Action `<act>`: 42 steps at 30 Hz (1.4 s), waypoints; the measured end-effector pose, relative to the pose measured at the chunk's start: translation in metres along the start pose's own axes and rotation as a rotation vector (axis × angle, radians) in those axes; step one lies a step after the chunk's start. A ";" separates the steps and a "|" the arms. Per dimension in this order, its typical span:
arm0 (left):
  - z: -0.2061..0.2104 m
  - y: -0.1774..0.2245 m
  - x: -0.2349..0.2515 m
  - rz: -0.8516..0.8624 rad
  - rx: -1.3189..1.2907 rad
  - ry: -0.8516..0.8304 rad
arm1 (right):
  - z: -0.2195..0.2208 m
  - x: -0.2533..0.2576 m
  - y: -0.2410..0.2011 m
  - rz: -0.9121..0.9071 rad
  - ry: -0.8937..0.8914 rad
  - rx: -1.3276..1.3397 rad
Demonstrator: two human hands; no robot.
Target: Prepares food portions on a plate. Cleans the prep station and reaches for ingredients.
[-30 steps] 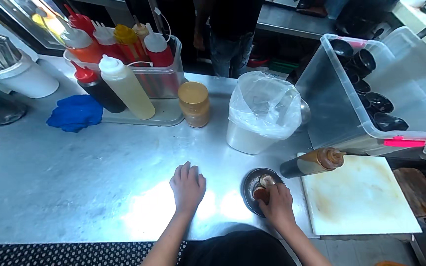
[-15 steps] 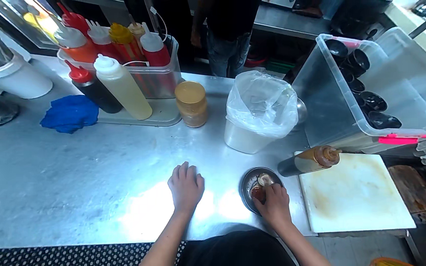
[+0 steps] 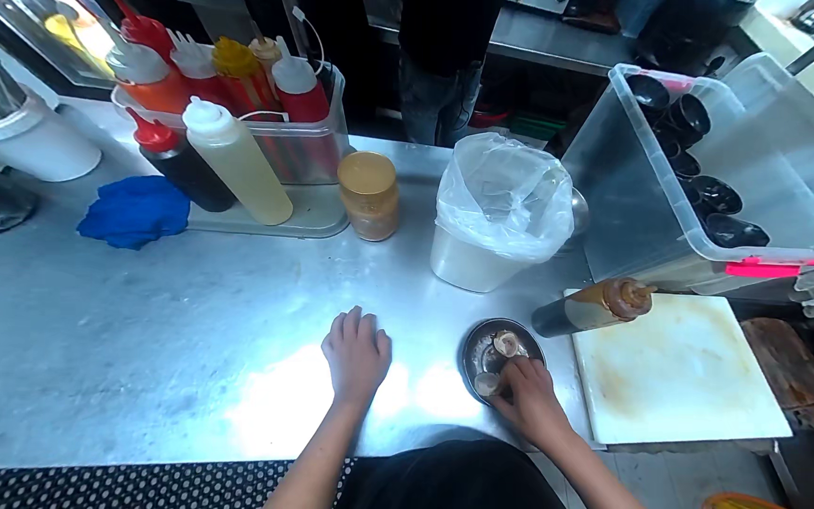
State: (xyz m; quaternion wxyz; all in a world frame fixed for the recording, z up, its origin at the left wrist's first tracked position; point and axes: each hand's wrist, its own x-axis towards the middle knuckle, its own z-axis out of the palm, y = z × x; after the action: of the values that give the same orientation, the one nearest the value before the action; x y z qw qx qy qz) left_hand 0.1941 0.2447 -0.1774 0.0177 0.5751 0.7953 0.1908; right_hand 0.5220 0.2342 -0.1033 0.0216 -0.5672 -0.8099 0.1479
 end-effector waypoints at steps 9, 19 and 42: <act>-0.002 0.001 0.001 -0.004 0.003 -0.006 | 0.008 0.006 0.011 -0.038 -0.053 0.050; -0.002 0.002 0.001 0.002 -0.006 0.012 | -0.024 0.008 0.036 0.190 0.041 0.060; -0.001 0.001 0.001 0.001 0.001 0.009 | -0.017 -0.002 0.038 0.144 0.018 0.080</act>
State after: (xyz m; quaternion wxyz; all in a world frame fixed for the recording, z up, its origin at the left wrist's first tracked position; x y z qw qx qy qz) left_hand 0.1945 0.2453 -0.1760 0.0139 0.5748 0.7950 0.1932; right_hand 0.5610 0.2479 -0.0973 0.0408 -0.6239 -0.7603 0.1764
